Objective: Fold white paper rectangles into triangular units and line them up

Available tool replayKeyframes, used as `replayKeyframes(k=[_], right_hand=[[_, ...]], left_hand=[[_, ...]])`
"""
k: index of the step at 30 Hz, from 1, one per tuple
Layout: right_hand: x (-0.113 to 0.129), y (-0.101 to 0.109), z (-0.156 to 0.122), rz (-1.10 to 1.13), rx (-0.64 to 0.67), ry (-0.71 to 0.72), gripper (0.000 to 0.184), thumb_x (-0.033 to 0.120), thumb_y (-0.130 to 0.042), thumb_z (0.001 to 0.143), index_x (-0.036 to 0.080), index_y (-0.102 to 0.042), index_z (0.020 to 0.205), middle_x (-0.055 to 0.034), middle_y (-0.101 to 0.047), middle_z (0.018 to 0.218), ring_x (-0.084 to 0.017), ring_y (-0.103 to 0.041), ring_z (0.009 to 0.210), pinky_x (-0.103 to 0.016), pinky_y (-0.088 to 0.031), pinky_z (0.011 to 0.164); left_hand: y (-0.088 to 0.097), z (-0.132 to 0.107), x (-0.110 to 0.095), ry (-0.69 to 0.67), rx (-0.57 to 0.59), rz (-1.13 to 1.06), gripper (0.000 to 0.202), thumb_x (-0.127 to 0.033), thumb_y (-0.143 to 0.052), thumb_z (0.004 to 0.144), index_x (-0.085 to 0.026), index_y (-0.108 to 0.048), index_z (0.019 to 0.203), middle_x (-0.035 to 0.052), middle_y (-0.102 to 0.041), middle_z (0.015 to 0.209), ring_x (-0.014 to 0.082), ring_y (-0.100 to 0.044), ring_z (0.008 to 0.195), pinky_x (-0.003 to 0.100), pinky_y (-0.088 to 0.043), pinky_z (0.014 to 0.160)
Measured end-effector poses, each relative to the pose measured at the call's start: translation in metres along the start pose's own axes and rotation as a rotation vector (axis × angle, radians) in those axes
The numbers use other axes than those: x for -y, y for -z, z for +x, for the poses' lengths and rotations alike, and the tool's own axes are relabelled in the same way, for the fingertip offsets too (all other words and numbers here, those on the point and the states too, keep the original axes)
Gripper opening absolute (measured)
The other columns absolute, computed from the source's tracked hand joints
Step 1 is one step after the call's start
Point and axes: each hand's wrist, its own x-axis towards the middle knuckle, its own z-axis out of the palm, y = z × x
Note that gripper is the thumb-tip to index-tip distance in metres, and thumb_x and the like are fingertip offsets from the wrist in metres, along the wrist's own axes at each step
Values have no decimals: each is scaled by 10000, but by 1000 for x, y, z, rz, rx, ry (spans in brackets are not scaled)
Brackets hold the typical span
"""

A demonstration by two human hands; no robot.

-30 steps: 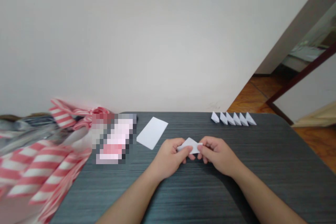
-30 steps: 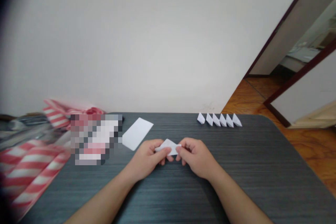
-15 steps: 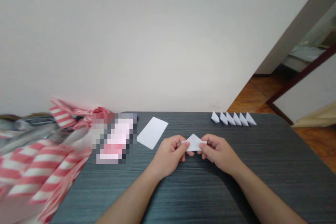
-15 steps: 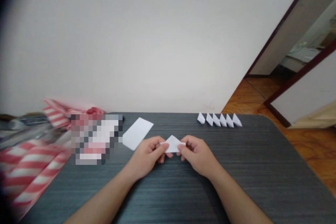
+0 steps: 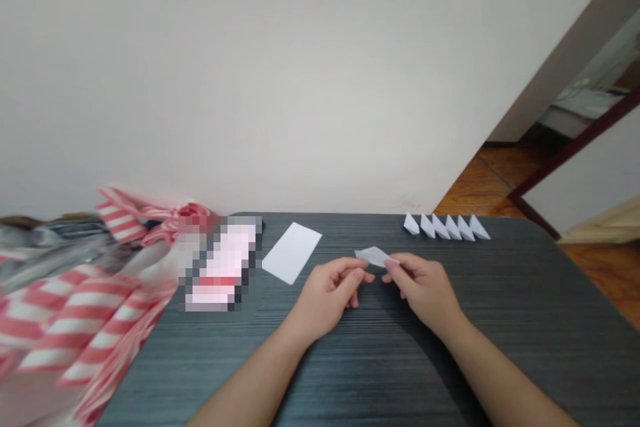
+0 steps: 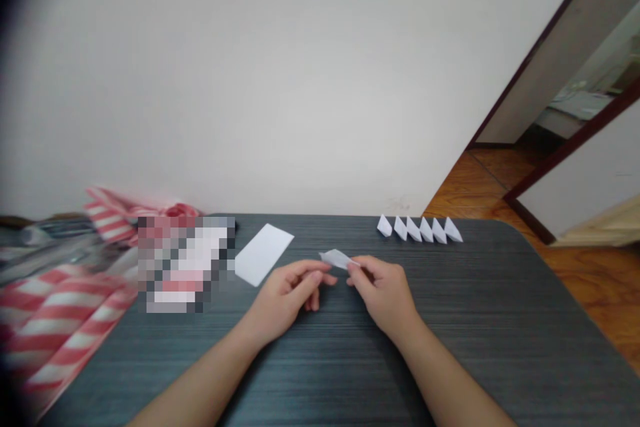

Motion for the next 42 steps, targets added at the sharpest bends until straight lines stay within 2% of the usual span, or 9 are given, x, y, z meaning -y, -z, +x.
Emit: replayKeyframes(k=[2, 5, 10, 13, 17, 22, 30, 36, 42], right_hand=[[2, -2, -1, -82, 30, 148, 211, 273, -562, 917, 229, -748, 1006, -61, -775, 868, -224, -725, 771, -346, -579, 730], [2, -4, -2, -136, 85, 351, 273, 217, -556, 920, 244, -719, 1136, -76, -721, 1158, -245, -681, 1053, -400, -527, 964], [6, -4, -3, -230, 199, 452, 396, 196, -607, 886, 220, -624, 1281, -128, -579, 1352, -269, -565, 1220, -427, -479, 1027], [10, -2, -3, -240, 248, 471, 363, 187, -604, 888, 232, -633, 1248, -123, -587, 1306, -265, -569, 1186, -419, -486, 1003], [9, -2, -5, -171, 118, 420, 282, 202, -569, 911, 234, -630, 1184, -122, -598, 1212, -248, -606, 1058, -393, -528, 900], [4, -4, -4, -86, 70, 331, 431, 205, -581, 886, 240, -511, 1310, -115, -620, 1164, -203, -613, 836, -314, -524, 676], [3, -5, -4, 46, 121, 91, 105, 271, -575, 893, 199, -632, 945, -13, -601, 717, -154, -561, 623, -260, -444, 578], [-1, -7, -5, 109, 164, 28, 158, 274, -577, 891, 199, -614, 1025, 8, -574, 702, -144, -547, 602, -251, -432, 563], [4, 0, -7, 90, 201, 113, 214, 223, -597, 872, 213, -588, 1085, -18, -629, 821, -122, -521, 583, -245, -440, 557]], left_hand=[[1, -1, -2, -6, 29, 54, 330, -381, -542, 904, -149, -653, 1111, 78, -734, 940, 95, -550, 518, 230, -450, 518], [2, -2, -4, -34, 67, 108, 290, -369, -521, 922, -145, -681, 1013, 27, -692, 726, 103, -545, 528, 215, -433, 530], [2, -1, -2, -39, 27, 113, 253, -377, -553, 904, -143, -633, 851, -20, -591, 559, 107, -532, 511, 205, -421, 526], [1, -1, 2, -13, -7, 104, 244, -385, -558, 897, -150, -616, 869, -32, -577, 554, 109, -531, 494, 204, -413, 504], [1, -1, 4, -8, -1, 159, 260, -373, -520, 912, -157, -593, 787, -16, -596, 582, 112, -536, 496, 209, -396, 503], [3, -4, -4, -75, 100, 299, 296, -318, -516, 900, -155, -601, 668, 2, -613, 585, 128, -545, 543, 225, -383, 535], [3, -3, -5, -25, 89, 226, 340, -415, -503, 917, -142, -674, 810, 29, -669, 640, 131, -573, 537, 222, -411, 534], [4, -2, 2, 8, 53, 168, 318, -429, -538, 902, -146, -680, 876, 4, -633, 561, 123, -557, 510, 213, -395, 526], [4, -1, -3, 52, 66, 77, 319, -430, -557, 888, -135, -674, 851, 2, -619, 535, 113, -524, 479, 205, -381, 502]])
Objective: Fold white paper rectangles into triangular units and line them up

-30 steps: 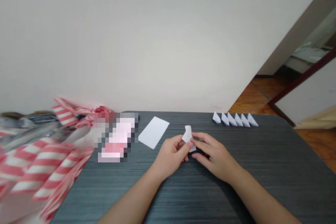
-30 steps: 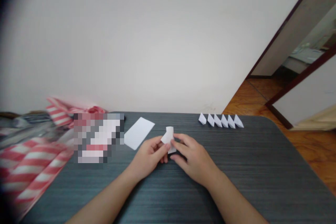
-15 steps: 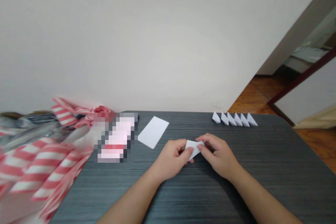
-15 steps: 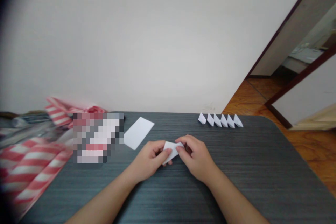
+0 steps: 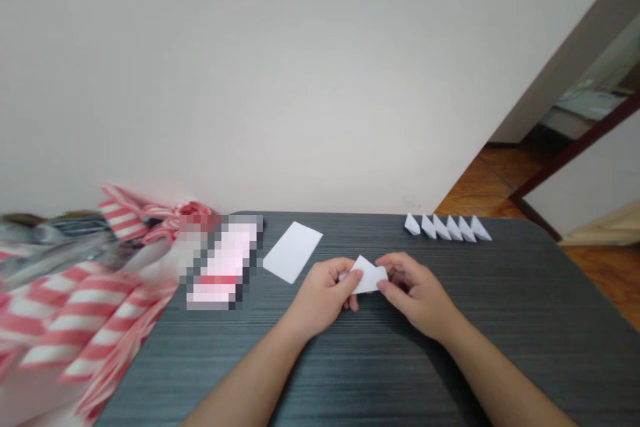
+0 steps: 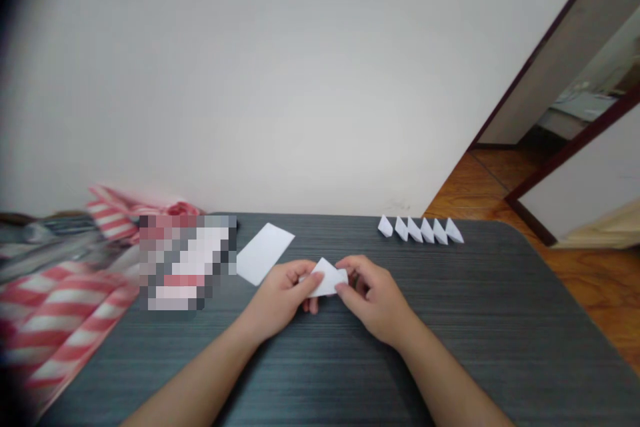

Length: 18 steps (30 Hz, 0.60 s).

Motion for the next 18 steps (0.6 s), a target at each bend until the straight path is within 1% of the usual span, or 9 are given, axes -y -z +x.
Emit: replayKeyframes(k=[2, 4, 5, 10, 14, 18], right_hand=[[1, 3, 0, -41, 39, 91, 240, 205, -628, 847, 221, -596, 1085, -51, -645, 962, -112, -515, 588, -247, -446, 556], [1, 4, 0, -76, 60, 186, 237, 196, -637, 844, 231, -609, 1077, -79, -628, 1095, -121, -545, 640, -260, -467, 589], [1, 5, 0, -86, 59, 218, 226, 194, -634, 850, 235, -614, 1072, -85, -621, 1126, -131, -565, 678, -268, -478, 612], [3, 6, 2, -108, 48, 252, 149, 180, -622, 875, 230, -635, 1015, -75, -630, 1072, -167, -612, 808, -275, -490, 677], [7, 7, 3, -119, 43, 250, 91, 178, -588, 901, 221, -659, 939, -71, -646, 1020, -170, -620, 810, -272, -484, 683], [7, 7, 3, -129, 26, 230, 109, 185, -555, 921, 216, -658, 906, -69, -655, 952, -175, -621, 785, -278, -480, 676]], left_hand=[[0, 0, -3, 11, -5, -44, 322, -437, -569, 877, -135, -663, 818, -2, -610, 520, 108, -509, 463, 202, -376, 490], [0, 1, -5, 19, -6, -69, 322, -441, -578, 869, -136, -655, 799, -7, -599, 505, 105, -497, 451, 199, -367, 479], [0, 1, -5, 22, -5, -73, 321, -440, -581, 866, -137, -654, 793, -7, -597, 501, 104, -494, 449, 198, -364, 476], [0, 0, -5, 13, 6, -58, 311, -420, -575, 874, -140, -655, 766, -7, -602, 511, 103, -499, 460, 200, -364, 486], [0, -1, -5, -5, 16, -39, 311, -403, -559, 894, -144, -651, 749, -8, -605, 522, 100, -505, 470, 199, -363, 497], [-1, -1, -7, -14, 33, -35, 314, -392, -544, 907, -133, -677, 791, -3, -605, 529, 103, -518, 476, 200, -369, 497]])
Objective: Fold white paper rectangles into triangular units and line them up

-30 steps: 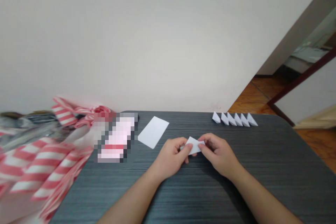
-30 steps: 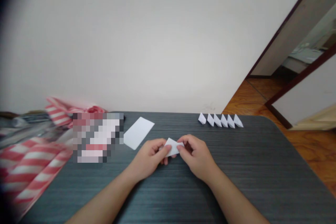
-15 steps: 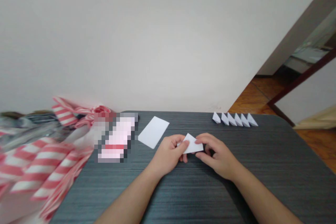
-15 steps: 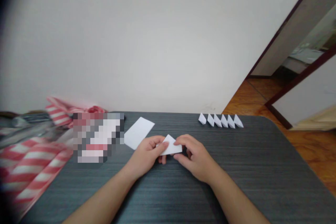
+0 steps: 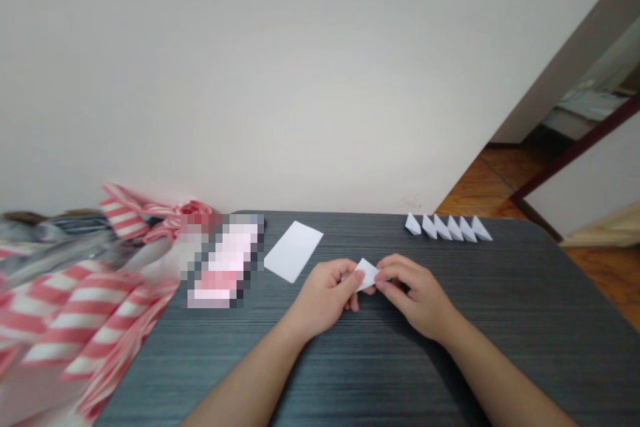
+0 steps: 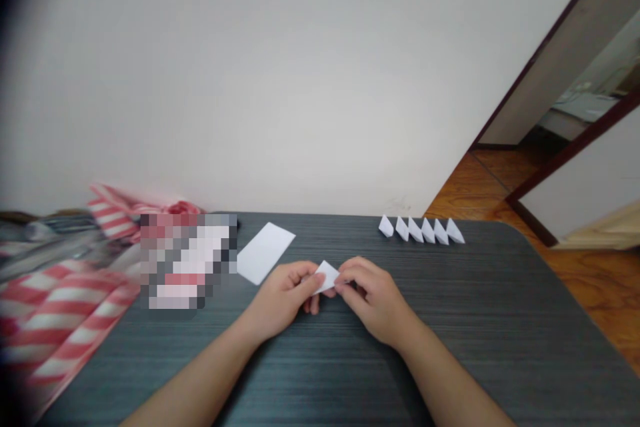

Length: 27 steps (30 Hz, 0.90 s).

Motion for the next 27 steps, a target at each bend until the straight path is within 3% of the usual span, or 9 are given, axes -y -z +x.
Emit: replayKeyframes(k=[4, 10, 20, 22, 27], right_hand=[[-2, -3, 1, -19, -50, -32, 91, 176, -550, 915, 206, -633, 891, -66, -658, 896, -180, -618, 766, -283, -474, 682], [-2, -6, 4, -38, -88, -41, 78, 148, -554, 895, 199, -601, 860, -48, -639, 835, -159, -575, 694, -265, -439, 633], [-3, -6, 1, 3, -82, -101, 68, 187, -549, 902, 196, -594, 851, -44, -620, 828, -159, -563, 694, -271, -433, 638], [-5, -9, -1, 39, -83, -166, 43, 208, -556, 899, 198, -597, 907, -25, -602, 777, -148, -543, 640, -263, -423, 600], [-9, -13, -3, 167, -88, -295, 216, 259, -568, 892, 195, -568, 1099, -24, -632, 806, -149, -569, 645, -256, -437, 592]], left_hand=[[0, 1, 1, -33, 12, -12, 354, -404, -503, 927, -119, -694, 839, 17, -629, 584, 109, -537, 502, 208, -408, 516], [-1, 1, 6, -40, 37, 53, 246, -338, -659, 836, -136, -668, 976, 51, -699, 853, 114, -585, 617, 216, -462, 589], [1, 0, 1, -29, 42, 104, 290, -366, -520, 927, -137, -699, 931, 2, -622, 614, 112, -551, 556, 210, -424, 557], [1, 1, 3, -34, 38, 114, 291, -368, -516, 928, -142, -700, 923, 2, -622, 616, 113, -552, 558, 211, -424, 560], [1, 1, 5, -39, 35, 111, 287, -361, -503, 934, -147, -694, 919, 9, -642, 669, 108, -553, 566, 212, -430, 568]])
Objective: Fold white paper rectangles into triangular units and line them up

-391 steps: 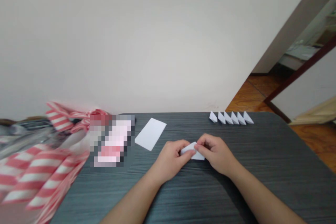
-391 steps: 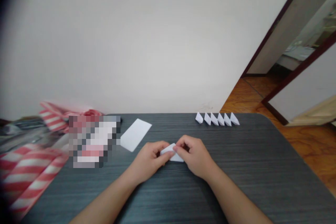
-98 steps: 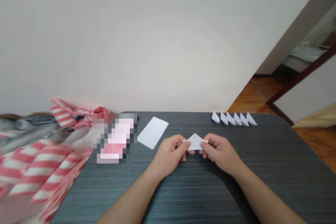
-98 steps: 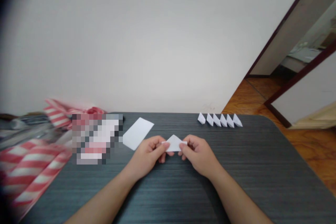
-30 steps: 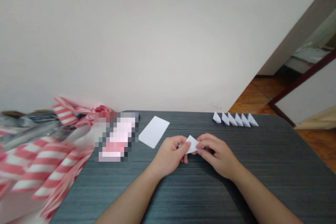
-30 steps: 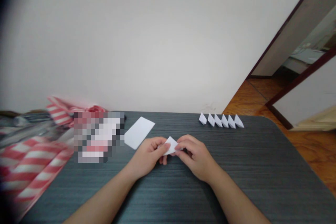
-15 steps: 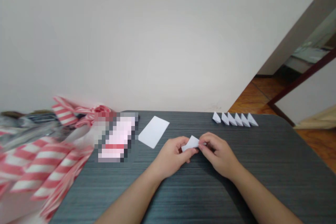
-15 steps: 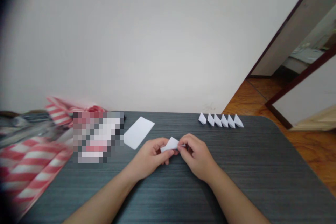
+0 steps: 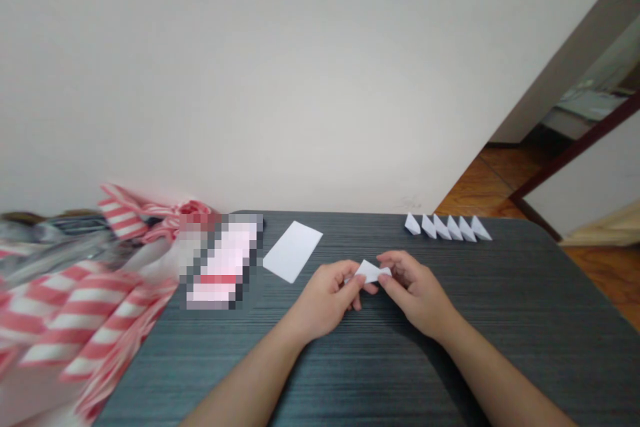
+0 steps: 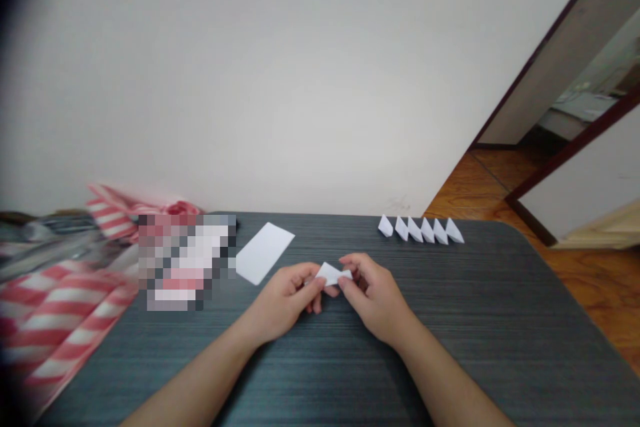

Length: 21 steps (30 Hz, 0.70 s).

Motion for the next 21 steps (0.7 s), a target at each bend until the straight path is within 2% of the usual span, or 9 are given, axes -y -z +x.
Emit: replayKeyframes(k=[4, 8, 15, 21], right_hand=[[3, 2, 2, -41, 30, -81, 122, 294, -575, 891, 184, -626, 876, 4, -616, 673, -130, -545, 572, -236, -411, 543], [7, 5, 3, -47, 61, -137, 218, 294, -550, 904, 179, -607, 728, 14, -616, 599, -110, -533, 501, -220, -402, 510], [9, 6, 3, -60, 67, -143, 267, 304, -525, 925, 181, -591, 698, 28, -582, 542, -103, -521, 475, -210, -398, 505], [9, 5, 3, -55, 81, -124, 235, 277, -521, 924, 181, -602, 725, 26, -595, 560, -106, -530, 489, -212, -401, 516]], left_hand=[[0, 0, 1, 2, -1, 9, 305, -370, -492, 940, -143, -694, 911, 5, -620, 638, 109, -548, 559, 211, -418, 558], [-1, 0, 0, 2, 3, -12, 294, -358, -499, 936, -134, -687, 903, 15, -639, 664, 108, -547, 560, 211, -419, 556], [-3, 0, -5, 13, -9, -24, 284, -361, -520, 920, -134, -681, 861, 10, -642, 641, 103, -533, 535, 207, -418, 538], [-3, 1, -3, 12, -10, -29, 227, -339, -545, 905, -144, -659, 881, 37, -709, 794, 95, -553, 558, 200, -434, 547]])
